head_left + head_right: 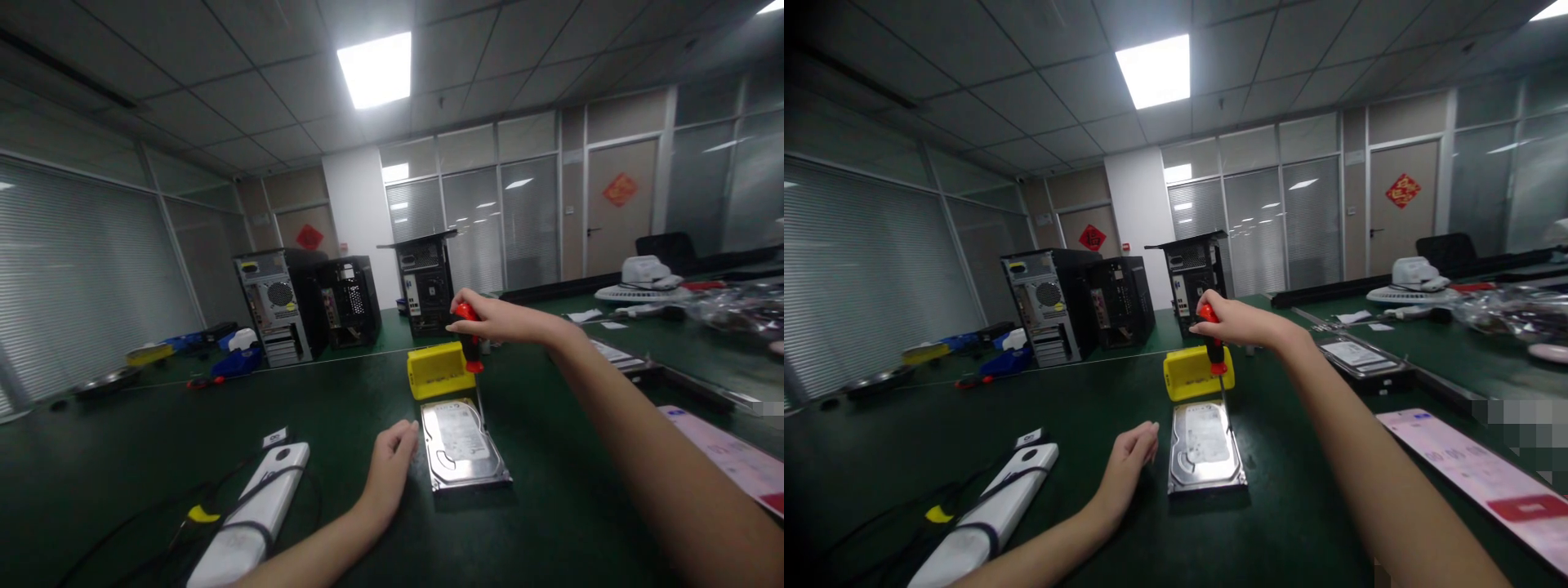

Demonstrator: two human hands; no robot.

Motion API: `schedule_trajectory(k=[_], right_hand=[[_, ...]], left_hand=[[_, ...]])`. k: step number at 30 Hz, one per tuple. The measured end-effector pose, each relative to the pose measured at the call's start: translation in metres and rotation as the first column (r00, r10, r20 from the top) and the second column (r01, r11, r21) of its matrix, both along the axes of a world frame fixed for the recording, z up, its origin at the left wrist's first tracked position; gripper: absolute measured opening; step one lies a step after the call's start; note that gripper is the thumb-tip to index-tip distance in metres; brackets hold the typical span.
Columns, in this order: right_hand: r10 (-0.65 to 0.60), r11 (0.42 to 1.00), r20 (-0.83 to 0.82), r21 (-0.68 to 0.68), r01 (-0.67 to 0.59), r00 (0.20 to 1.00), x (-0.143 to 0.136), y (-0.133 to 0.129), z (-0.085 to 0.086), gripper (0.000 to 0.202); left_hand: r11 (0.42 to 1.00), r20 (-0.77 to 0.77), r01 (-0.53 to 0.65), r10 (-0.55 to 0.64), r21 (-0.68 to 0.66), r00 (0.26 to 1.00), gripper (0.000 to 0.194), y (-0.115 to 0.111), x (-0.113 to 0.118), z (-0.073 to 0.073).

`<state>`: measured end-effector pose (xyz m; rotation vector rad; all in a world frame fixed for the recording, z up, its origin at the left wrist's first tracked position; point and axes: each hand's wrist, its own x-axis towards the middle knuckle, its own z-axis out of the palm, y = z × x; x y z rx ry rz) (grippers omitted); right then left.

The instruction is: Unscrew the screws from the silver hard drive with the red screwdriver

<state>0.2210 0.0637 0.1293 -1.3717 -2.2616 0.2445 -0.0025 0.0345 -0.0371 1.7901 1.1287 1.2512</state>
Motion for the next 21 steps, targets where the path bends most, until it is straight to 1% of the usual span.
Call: schedule_trajectory(k=[4,6,8,10,12,14,16,19,21], right_hand=[[0.112,0.988,-0.096,-0.099,-0.121,0.989,0.008,0.000,0.000,0.042],[0.181,0.975,-0.112,-0.111,-0.193,0.977,0.010,0.000,0.001,0.039],[0.218,0.969,-0.093,-0.102,-0.227,0.971,0.011,0.000,0.001,0.033],[0.186,0.980,-0.058,-0.061,-0.189,0.981,0.011,0.001,0.002,0.033],[0.107,0.994,-0.032,0.023,-0.106,0.994,0.011,0.002,0.002,0.038],[0.055,0.995,-0.018,0.084,-0.053,0.998,0.013,0.005,0.001,0.038],[0.069,0.995,-0.022,0.079,-0.067,0.997,0.017,0.007,0.001,0.036],[0.118,0.993,-0.046,0.011,-0.118,0.992,0.022,0.008,0.000,0.034],[0.142,0.990,-0.048,0.001,-0.143,0.989,0.023,0.008,0.000,0.033]], left_hand=[[1.000,0.003,-0.002,0.002,-0.002,1.000,0.046,0.002,0.000,-0.002],[1.000,0.012,0.000,0.000,-0.004,1.000,0.045,0.003,0.000,-0.004],[1.000,0.023,0.005,-0.005,-0.011,1.000,0.045,0.004,0.000,-0.005],[1.000,0.033,0.011,-0.010,-0.022,0.999,0.045,0.004,0.000,-0.005],[1.000,0.038,0.014,-0.013,-0.027,0.999,0.044,0.003,0.000,-0.005],[1.000,0.039,0.018,-0.017,-0.024,0.999,0.043,0.002,-0.001,-0.004],[0.999,0.039,0.027,-0.026,-0.024,0.999,0.042,0.002,-0.001,-0.004],[0.999,0.041,0.030,-0.029,-0.014,0.999,0.042,0.004,-0.001,-0.006],[1.000,0.044,0.026,-0.026,-0.002,0.999,0.042,0.006,-0.001,-0.008]])
